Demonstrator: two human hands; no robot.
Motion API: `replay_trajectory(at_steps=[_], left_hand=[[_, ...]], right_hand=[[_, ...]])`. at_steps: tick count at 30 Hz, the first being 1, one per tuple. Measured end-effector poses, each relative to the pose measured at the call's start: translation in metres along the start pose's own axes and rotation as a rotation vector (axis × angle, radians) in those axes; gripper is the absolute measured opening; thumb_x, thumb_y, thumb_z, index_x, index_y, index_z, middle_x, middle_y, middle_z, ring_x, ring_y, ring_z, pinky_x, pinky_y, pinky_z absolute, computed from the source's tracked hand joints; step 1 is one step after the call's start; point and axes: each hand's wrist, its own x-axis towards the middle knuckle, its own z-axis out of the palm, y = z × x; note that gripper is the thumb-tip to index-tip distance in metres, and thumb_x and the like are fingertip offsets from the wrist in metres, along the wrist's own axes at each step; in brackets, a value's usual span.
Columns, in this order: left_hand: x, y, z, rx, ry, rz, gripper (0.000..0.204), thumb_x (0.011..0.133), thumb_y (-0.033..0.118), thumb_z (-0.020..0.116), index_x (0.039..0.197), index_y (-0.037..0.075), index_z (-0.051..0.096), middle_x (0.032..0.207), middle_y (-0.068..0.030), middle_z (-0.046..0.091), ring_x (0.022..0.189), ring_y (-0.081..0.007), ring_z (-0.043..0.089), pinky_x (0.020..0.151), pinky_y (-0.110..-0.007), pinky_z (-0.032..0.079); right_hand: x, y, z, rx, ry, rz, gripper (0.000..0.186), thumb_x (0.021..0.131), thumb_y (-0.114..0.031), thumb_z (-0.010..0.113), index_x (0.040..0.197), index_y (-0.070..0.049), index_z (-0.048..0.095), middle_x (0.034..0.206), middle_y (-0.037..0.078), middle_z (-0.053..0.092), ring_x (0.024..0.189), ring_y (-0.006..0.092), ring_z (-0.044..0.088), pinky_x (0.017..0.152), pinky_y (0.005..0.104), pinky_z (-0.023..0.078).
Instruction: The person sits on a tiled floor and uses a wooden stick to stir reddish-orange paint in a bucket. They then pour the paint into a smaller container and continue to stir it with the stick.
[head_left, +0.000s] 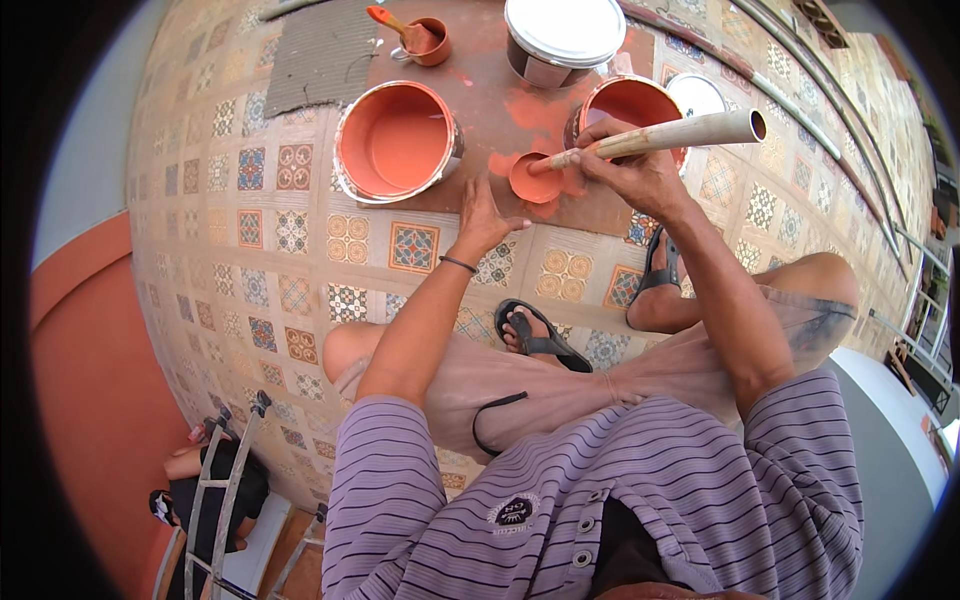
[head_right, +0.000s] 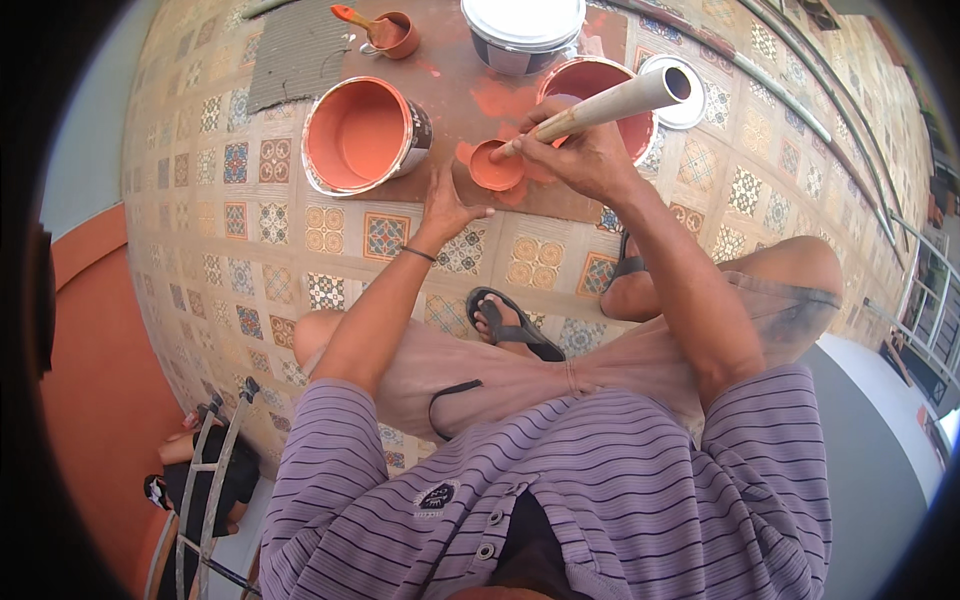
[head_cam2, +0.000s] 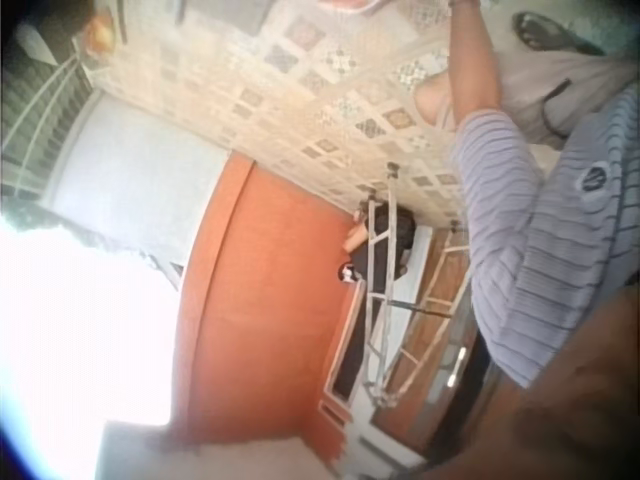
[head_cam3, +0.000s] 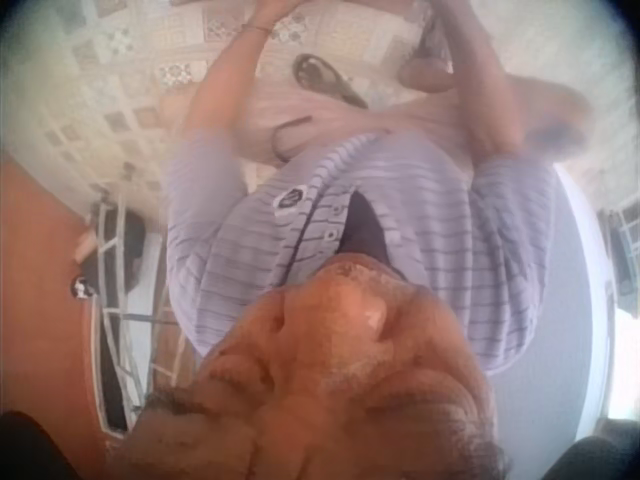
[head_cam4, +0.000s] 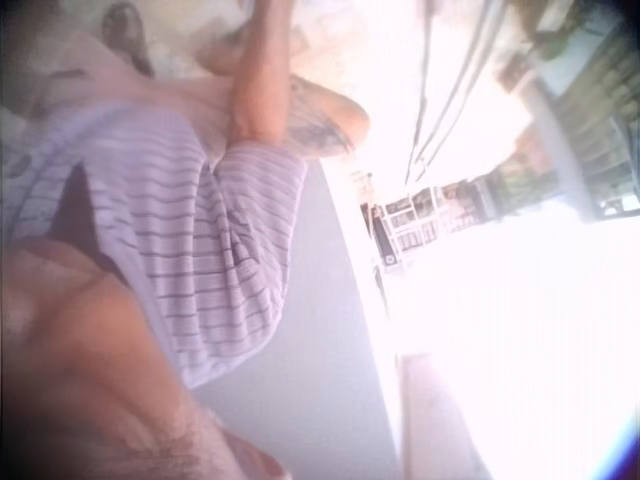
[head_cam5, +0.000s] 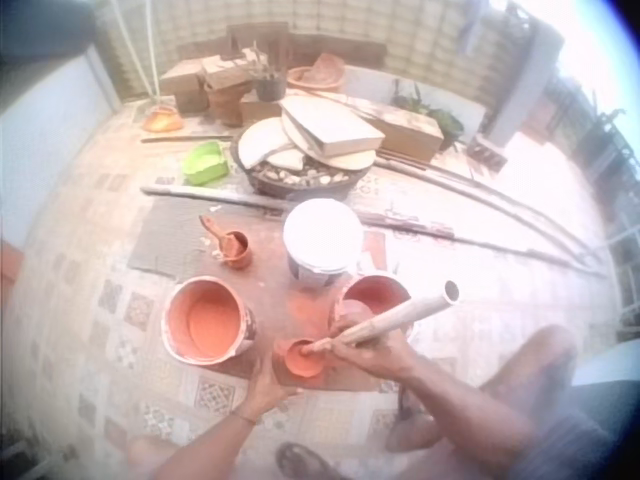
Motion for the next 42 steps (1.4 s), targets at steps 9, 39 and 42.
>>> replay_trajectory(at_steps=[9,39,42], left_hand=[[0.052,-0.017,0.059,-0.422,0.112,0.259,0.111,0.063,0.021,0.109,0.156,0.011,0.05,0.152,-0.0162,0.064,0.14,-0.0358,0.066,0.117,-0.048,0.058],[0.031,0.129,-0.083,-0.521,0.206,0.557,0.09,0.074,0.012,0.101,0.152,0.005,0.058,0.139,-0.0154,0.074,0.127,-0.0293,0.075,0.107,-0.043,0.063],[0.036,0.151,-0.081,-0.519,0.218,0.613,0.091,0.075,0.011,0.101,0.155,0.004,0.057,0.14,-0.0142,0.073,0.128,-0.0257,0.074,0.108,-0.041,0.063]], right_hand=[[-0.015,-0.003,0.003,-0.061,-0.033,0.054,0.031,0.102,-0.024,0.088,0.119,0.0,0.077,0.099,0.005,0.077,0.092,0.0119,0.072,0.081,0.0314,0.059],[-0.025,-0.193,-0.068,-0.364,0.045,-0.336,0.025,0.099,-0.019,0.092,0.114,-0.003,0.081,0.108,0.003,0.079,0.102,0.0131,0.076,0.089,0.0308,0.063],[-0.032,-0.2,-0.078,-0.406,0.057,-0.407,0.026,0.098,-0.019,0.092,0.114,-0.002,0.081,0.112,0.004,0.079,0.104,0.0147,0.077,0.09,0.0314,0.063]])
